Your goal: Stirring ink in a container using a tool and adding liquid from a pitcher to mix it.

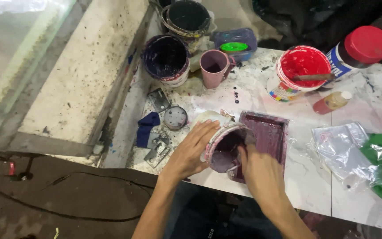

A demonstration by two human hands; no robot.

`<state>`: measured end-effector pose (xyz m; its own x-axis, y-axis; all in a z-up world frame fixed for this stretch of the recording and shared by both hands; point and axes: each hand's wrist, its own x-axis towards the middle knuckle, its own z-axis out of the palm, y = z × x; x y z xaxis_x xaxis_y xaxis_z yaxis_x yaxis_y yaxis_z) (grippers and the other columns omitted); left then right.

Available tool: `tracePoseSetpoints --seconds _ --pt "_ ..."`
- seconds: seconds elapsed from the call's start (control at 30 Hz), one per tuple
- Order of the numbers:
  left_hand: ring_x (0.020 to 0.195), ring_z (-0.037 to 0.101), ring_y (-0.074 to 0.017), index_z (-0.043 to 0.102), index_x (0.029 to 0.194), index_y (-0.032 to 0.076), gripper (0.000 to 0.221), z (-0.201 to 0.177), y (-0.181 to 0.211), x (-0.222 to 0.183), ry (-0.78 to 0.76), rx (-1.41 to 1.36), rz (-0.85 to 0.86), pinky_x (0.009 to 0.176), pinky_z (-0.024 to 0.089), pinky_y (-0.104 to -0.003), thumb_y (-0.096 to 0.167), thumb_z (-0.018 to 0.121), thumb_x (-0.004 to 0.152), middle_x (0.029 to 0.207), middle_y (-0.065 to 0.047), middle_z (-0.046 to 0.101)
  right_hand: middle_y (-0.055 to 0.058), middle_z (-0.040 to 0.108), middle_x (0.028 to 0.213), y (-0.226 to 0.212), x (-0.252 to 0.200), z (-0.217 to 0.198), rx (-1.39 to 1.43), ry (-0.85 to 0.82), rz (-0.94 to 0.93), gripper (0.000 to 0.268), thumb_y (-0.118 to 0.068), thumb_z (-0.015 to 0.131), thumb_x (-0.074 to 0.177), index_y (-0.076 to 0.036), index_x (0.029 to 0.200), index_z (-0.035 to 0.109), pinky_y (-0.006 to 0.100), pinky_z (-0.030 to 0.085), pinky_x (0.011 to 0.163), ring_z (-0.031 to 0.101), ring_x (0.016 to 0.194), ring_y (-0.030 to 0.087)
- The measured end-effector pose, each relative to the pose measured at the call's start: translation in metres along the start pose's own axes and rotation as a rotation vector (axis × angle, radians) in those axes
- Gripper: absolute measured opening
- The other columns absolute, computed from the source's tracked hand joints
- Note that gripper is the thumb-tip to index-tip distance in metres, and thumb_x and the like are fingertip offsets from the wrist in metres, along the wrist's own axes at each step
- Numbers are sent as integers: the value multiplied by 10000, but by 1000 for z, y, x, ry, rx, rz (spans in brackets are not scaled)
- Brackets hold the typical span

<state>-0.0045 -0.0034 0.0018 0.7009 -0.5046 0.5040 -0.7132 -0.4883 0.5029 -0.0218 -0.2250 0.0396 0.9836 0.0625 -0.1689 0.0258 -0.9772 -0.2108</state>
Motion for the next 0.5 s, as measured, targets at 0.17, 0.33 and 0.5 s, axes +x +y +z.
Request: tracePoseSetpoints --seconds 0.17,0.33,0.5 --pt "1535 373 -402 297 1565 -6 965 -5 9 3 -40 -1 -19 1311 283 -577 173 917 848 1622 -207 378 149 716 703 -15 -12 -11 145 -231 -135 306 -358 507 1051 -105 960 652 525 555 616 708 647 417" --pt "1526 389 -392 307 1561 -9 905 -1 8 2 -33 5 -32 1309 285 -576 171 878 882 1618 -199 387 195 676 635 -10 -4 -2 116 16 -147 316 -381 534 1047 -94 958 633 569 518 539 669 614 490" --pt "1510 418 -380 324 1545 -19 891 0 5 4 -12 10 -14 1303 301 -588 123 883 865 1607 -205 402 75 668 604 -13 -17 -1 95 -145 -102 287 -281 445 1100 -58 1117 625 444 604 466 715 493 307"
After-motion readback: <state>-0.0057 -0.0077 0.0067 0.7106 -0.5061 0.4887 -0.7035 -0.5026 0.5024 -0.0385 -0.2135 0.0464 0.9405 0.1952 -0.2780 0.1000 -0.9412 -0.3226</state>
